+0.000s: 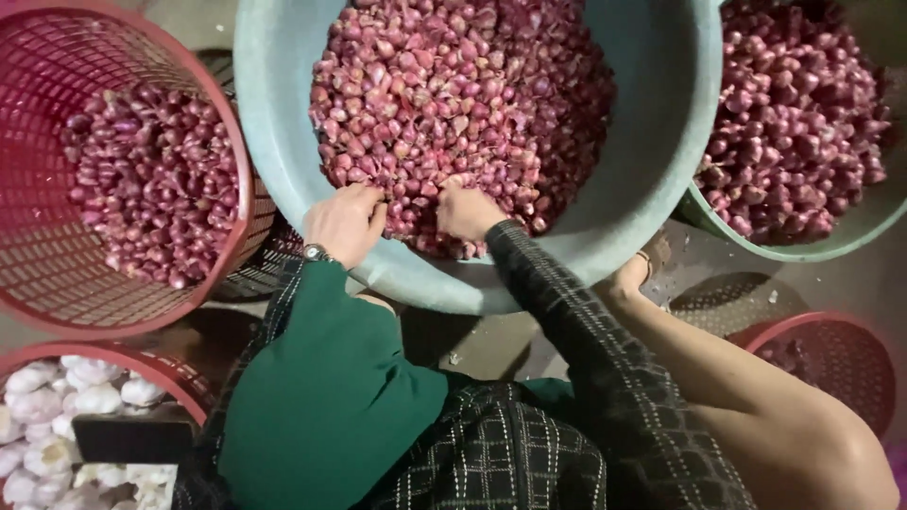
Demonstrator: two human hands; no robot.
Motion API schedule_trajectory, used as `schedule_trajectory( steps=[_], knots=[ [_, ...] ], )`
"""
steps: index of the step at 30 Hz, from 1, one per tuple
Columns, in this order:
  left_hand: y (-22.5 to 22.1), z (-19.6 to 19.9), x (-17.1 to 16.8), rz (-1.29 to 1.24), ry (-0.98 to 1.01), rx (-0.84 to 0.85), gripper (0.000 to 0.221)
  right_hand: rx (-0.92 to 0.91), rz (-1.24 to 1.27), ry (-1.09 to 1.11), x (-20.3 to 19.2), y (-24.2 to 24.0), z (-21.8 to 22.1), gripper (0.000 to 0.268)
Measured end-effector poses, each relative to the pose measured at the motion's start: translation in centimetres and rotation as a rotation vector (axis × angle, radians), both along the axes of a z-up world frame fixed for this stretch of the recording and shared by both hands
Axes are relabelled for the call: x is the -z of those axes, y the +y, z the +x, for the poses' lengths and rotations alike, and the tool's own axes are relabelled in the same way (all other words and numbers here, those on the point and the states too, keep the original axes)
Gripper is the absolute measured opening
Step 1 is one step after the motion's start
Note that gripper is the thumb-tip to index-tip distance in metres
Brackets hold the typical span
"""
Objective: Sorting and cleaning small red onions (shallots) in a large basin and transferring them to baskets.
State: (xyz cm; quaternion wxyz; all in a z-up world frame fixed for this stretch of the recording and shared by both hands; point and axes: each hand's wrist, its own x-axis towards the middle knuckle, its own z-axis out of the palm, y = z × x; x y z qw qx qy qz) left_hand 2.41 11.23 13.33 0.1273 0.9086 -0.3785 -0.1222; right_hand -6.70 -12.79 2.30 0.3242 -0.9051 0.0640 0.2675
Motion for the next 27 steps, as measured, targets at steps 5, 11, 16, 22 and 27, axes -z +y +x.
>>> schedule_trajectory(
  steps=[5,11,16,22,27],
  knots=[
    [0.1,0.1,0.5,0.062,-0.016,0.006,0.023,0.557,0.015,-0.119,-5.0,-9.1,-3.0,0.035],
    [-0.2,0.0,0.3,0.096,-0.026,0.011,0.023,0.190,-0.638,0.017,0.6,-15.8,-4.3,0.035],
    [-0.3,0.2,0.0,0.086,-0.015,0.012,0.024,0.258,-0.559,0.325,5.4,-11.3,-5.5,0.038],
    [-0.3,0.0,-0.5,0.080,-0.001,0.012,0.023,0.185,-0.438,0.231,4.6,-12.9,-5.4,0.031],
    [-0.4,0.1,-0.9,0.071,0.003,0.011,0.022,0.440,-0.203,-0.003,-5.7,-7.6,-1.7,0.016]
  ],
)
